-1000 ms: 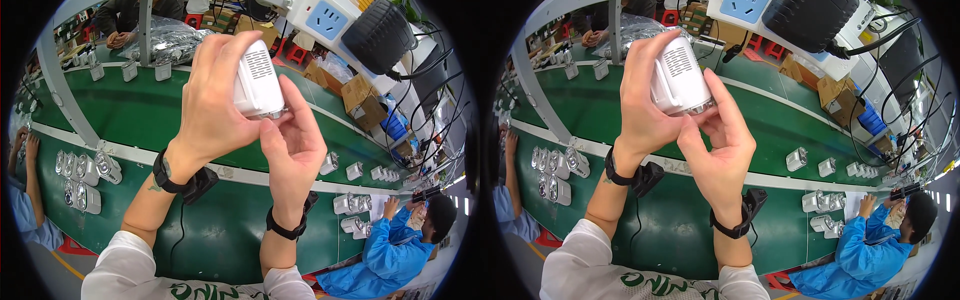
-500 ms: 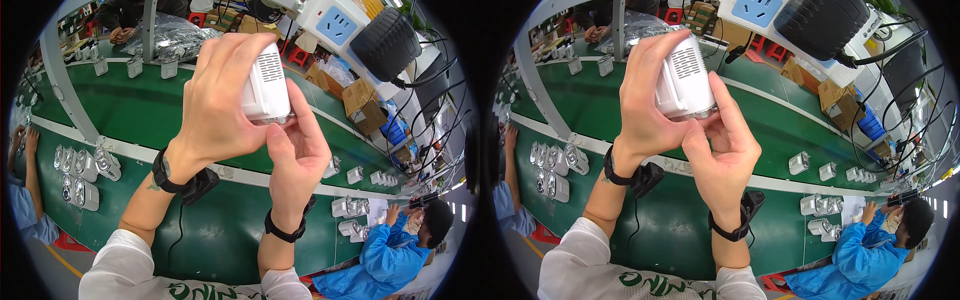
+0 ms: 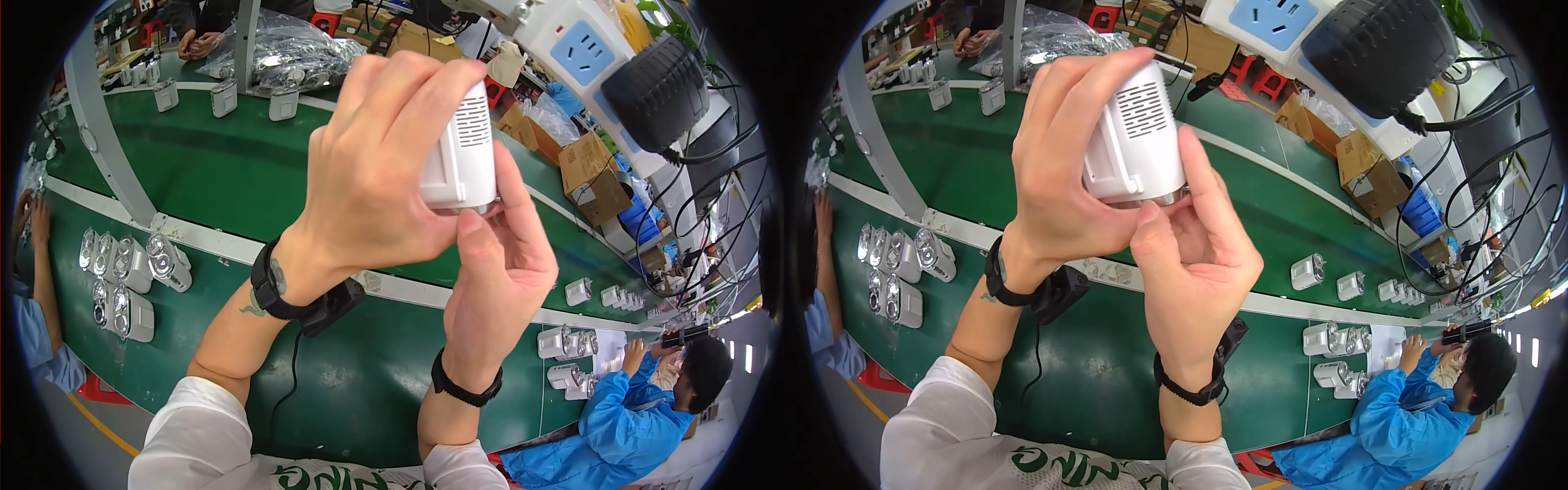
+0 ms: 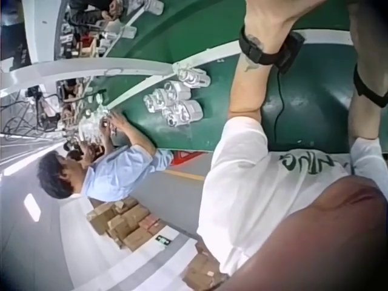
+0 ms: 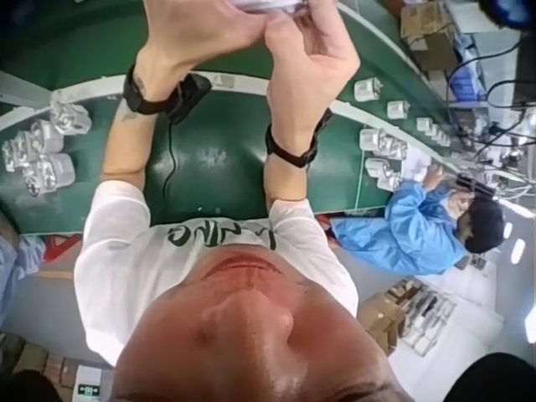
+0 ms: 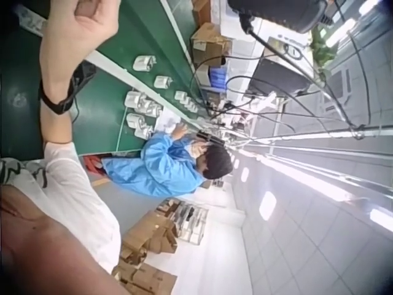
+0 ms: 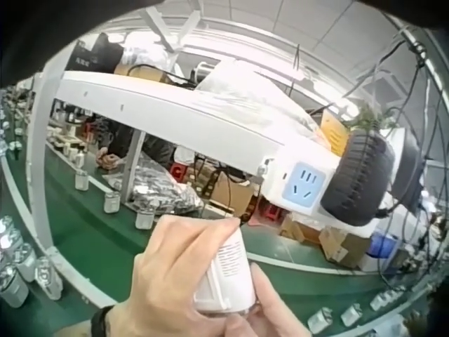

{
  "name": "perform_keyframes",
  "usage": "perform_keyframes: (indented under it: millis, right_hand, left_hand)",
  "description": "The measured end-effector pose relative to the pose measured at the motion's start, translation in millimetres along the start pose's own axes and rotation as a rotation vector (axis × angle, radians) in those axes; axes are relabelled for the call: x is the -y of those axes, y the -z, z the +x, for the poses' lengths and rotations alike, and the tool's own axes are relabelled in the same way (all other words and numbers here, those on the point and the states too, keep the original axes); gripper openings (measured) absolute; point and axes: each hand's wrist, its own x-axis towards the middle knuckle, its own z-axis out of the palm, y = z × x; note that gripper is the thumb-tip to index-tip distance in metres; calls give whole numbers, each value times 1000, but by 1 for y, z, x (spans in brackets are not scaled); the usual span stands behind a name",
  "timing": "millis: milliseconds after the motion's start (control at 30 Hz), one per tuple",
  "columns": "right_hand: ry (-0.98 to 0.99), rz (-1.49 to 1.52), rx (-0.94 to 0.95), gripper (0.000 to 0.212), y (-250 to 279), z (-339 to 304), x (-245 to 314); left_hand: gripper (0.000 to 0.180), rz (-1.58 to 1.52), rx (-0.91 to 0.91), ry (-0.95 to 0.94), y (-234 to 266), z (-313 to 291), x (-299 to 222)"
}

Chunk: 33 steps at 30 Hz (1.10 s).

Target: The person picks up a light from the conveyor belt, turns it over by hand, and presses the lens into the housing. They then place the assembled light back onto the belt and repeat the process.

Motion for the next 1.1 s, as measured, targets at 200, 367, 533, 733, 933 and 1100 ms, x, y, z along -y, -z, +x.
perform_keyframes:
  millis: [200,367,533,733,933,1100]
  right_hand:
    - [-75,21,-19,53,2,6,-5]
    - [-138,87,-12,53,7,9,-14]
    - [-166,119,13,53,8,10,-13]
    - [-146,107,-23,53,6,8,-12]
    - [-156,79,-55,54,6,7,-12]
    - [-175,41,-72,53,4,7,-13]
  left_hand:
    - [76,60,16,-19,-6,-1,8]
    - [69,156,163,-22,8,8,3]
    - [67,188,188,-6,14,11,-2]
    - [68,190,189,-24,17,13,-7]
    - [66,172,219,-19,20,14,-7]
    - [65,149,229,-4,19,8,-3]
